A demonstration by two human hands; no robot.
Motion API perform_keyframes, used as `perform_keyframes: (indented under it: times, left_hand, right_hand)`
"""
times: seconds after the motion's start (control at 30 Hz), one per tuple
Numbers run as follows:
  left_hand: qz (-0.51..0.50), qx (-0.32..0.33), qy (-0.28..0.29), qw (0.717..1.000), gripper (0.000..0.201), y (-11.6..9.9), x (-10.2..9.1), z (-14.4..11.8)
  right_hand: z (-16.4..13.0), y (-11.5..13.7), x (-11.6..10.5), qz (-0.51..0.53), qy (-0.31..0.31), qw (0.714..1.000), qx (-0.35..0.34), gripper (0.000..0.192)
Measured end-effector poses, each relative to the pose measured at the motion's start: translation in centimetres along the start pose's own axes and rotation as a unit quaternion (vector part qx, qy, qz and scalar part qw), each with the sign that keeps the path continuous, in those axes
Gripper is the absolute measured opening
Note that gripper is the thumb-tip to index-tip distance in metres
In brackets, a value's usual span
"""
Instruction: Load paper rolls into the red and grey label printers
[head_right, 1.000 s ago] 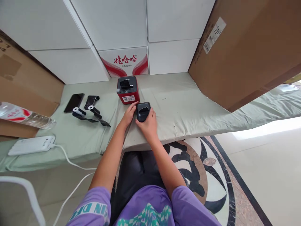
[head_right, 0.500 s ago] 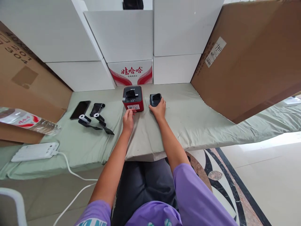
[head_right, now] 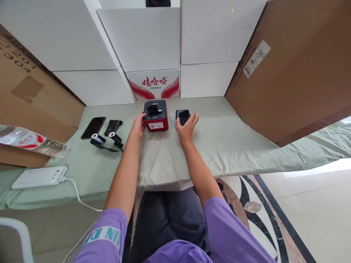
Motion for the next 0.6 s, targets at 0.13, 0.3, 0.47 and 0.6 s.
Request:
perform_keyframes:
  times: [0.13, 0.3, 0.47, 0.6]
  left_hand:
    - [-0.079, -0.011, 0.076, 0.994, 0.024, 1.5, 1.7, -0.1]
    - [-0.101, -0.026, 0.083, 0.991, 0.026, 2.5, 2.3, -0.6]
    - [-0.060, 0.020, 0.085, 0.994, 0.022, 0.8, 3.0, -2.8]
    - [-0.020, 0.071, 0.099, 0.992, 0.028, -0.4, 2.5, -7.5]
  right_hand:
    - [-1.4, 3.7, 2.3, 0.107, 0.108, 0.983, -0.107, 0.052]
    - [-3.5, 3.8, 8.0, 0.176, 0.242, 0.954, -0.034, 0.092]
    - [-3.1, 4.5, 6.6, 0.170, 0.237, 0.957, -0.001, 0.096]
    - [-4.2, 7.8, 1.5, 0.165, 0.211, 0.963, -0.037, 0.088]
Point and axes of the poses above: each hand's wrist, its own z-axis towards the middle knuckle, its own x-axis out of the palm, y = z × x, the point moved 7 cm from there along z, towards the middle knuckle, and after that the axes turned 8 degrees about -x, right-handed, at the moved point
